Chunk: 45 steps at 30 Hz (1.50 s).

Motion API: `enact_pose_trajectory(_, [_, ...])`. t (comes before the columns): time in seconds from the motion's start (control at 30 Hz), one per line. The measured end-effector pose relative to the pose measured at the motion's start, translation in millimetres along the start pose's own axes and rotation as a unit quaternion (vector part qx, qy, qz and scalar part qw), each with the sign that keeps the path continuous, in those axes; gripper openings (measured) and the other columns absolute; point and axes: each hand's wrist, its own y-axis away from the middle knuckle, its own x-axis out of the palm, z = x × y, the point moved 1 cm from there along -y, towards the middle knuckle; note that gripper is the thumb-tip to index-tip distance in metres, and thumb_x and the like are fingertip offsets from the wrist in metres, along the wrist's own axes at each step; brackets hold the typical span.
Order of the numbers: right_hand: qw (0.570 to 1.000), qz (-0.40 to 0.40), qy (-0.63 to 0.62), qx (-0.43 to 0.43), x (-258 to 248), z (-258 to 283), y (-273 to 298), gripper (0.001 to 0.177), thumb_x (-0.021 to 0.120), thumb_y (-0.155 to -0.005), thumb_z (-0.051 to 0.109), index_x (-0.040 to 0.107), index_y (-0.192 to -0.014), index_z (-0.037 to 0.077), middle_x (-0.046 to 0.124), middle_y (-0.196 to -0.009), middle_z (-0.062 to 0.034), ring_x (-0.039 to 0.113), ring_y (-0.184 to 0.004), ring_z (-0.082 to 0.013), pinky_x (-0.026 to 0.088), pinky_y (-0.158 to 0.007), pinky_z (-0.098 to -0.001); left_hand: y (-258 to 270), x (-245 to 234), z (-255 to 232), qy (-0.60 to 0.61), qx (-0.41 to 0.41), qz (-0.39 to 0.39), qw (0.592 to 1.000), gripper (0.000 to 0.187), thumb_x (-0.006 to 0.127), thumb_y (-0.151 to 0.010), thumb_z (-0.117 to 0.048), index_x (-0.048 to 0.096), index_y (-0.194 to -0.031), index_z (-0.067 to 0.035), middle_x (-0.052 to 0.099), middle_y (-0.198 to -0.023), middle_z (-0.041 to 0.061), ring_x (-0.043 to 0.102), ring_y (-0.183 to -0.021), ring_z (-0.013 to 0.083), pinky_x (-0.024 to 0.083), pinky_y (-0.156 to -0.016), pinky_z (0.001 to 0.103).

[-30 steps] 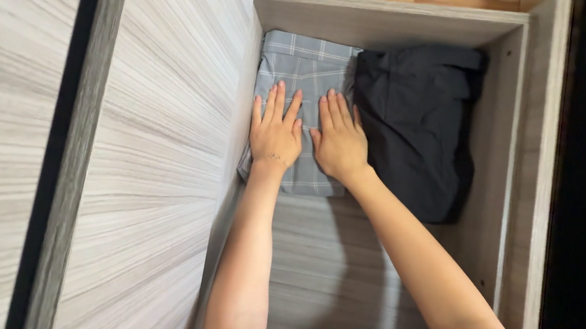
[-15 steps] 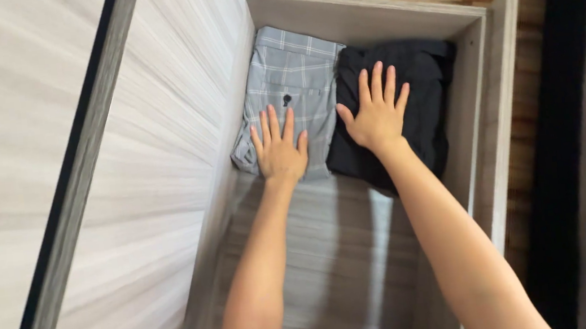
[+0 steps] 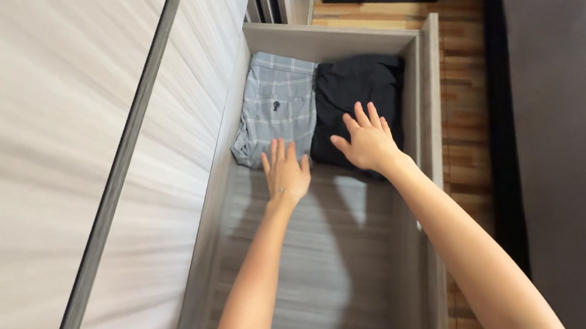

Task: The person is folding various items of clothing and placing them into a drawer.

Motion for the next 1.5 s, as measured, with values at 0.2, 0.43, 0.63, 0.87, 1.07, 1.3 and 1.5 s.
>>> enact_pose_trajectory(0.2, [0.994, -0.1, 0.046, -0.03, -23.2, 10.5, 88.4, 0.075, 0.059, -0.095, 0.053, 0.045, -0.151, 0.005, 0.025, -0.165, -0.0222, 0.01, -0.155, -0.0435, 0.01, -0.12, -0.0627, 60.4, -39.2, -72.2, 0.039, 0.052, -0.033, 0.997, 0.055, 0.057, -0.098, -0.035, 0.053, -0.143, -0.003, 0.04, -0.158, 0.024, 0.024, -0.154, 0.0351, 0.01, -0.123, 0.061])
enact_pose_trajectory(0.43, [0.973, -0.203, 0.106, -0.001, -34.2, 3.8, 225.4, 0.074, 0.059, -0.092, 0.05, 0.046, -0.15, 0.007, 0.03, -0.164, -0.0197, 0.013, -0.156, -0.0407, 0.005, -0.119, -0.0698, 157.4, -76.3, -133.9, -0.015, 0.115, -0.017, 0.993, 0.062, 0.064, -0.089, -0.036, 0.052, -0.142, -0.004, 0.035, -0.158, 0.026, 0.02, -0.153, 0.0365, 0.004, -0.12, 0.067])
enact_pose_trajectory(0.63, [0.98, -0.163, 0.105, 0.048, -40.9, -13.6, 333.1, 0.073, 0.055, -0.094, 0.056, 0.044, -0.15, 0.01, 0.027, -0.165, -0.0172, 0.01, -0.155, -0.0407, 0.004, -0.118, -0.0688, 241.8, -102.6, -181.8, -0.001, 0.149, 0.026, 0.988, 0.058, 0.063, -0.092, -0.038, 0.054, -0.139, -0.006, 0.035, -0.158, 0.026, 0.016, -0.155, 0.0364, -0.001, -0.119, 0.069])
enact_pose_trajectory(0.87, [0.978, -0.172, 0.081, 0.089, -49.4, -32.6, 429.2, 0.074, 0.059, -0.092, 0.054, 0.045, -0.15, 0.01, 0.024, -0.165, -0.0174, 0.009, -0.155, -0.0415, 0.004, -0.116, -0.0708, 334.9, -122.2, -234.2, 0.014, 0.209, 0.064, 0.976, 0.056, 0.062, -0.093, -0.038, 0.055, -0.138, -0.006, 0.035, -0.158, 0.026, 0.016, -0.155, 0.0356, -0.004, -0.119, 0.07])
enact_pose_trajectory(1.07, [0.959, -0.251, 0.045, 0.123, -77.2, -41.5, 516.5, 0.071, 0.065, -0.089, 0.048, 0.052, -0.146, 0.009, 0.028, -0.164, -0.0198, 0.012, -0.155, -0.0431, 0.004, -0.116, -0.073, 399.6, -128.1, -276.9, 0.035, 0.282, 0.06, 0.957, 0.055, 0.061, -0.095, -0.037, 0.055, -0.139, -0.007, 0.037, -0.158, 0.025, 0.017, -0.155, 0.0355, -0.003, -0.119, 0.071])
enact_pose_trajectory(1.3, [0.921, -0.308, 0.071, 0.227, -114.6, -53.7, 653.2, 0.07, 0.067, -0.086, 0.049, 0.055, -0.143, 0.011, 0.028, -0.164, -0.0221, 0.011, -0.154, -0.0465, 0.003, -0.114, -0.0735, 470.8, -140.4, -354.8, 0.145, 0.386, 0.071, 0.908, 0.052, 0.064, -0.093, -0.034, 0.06, -0.135, -0.004, 0.043, -0.153, 0.026, 0.028, -0.151, 0.0359, 0.011, -0.119, 0.066])
enact_pose_trajectory(1.5, [0.857, -0.393, 0.125, 0.309, -129.9, -79.6, 788.6, 0.068, 0.063, -0.087, 0.053, 0.059, -0.143, 0.014, 0.032, -0.166, -0.0228, 0.014, -0.156, -0.0495, 0.004, -0.115, -0.0761, 544.5, -126.1, -420.0, 0.384, 0.415, 0.223, 0.794, 0.041, 0.064, -0.097, -0.027, 0.066, -0.129, -0.001, 0.062, -0.143, 0.023, 0.06, -0.131, 0.0383, 0.048, -0.109, 0.04])
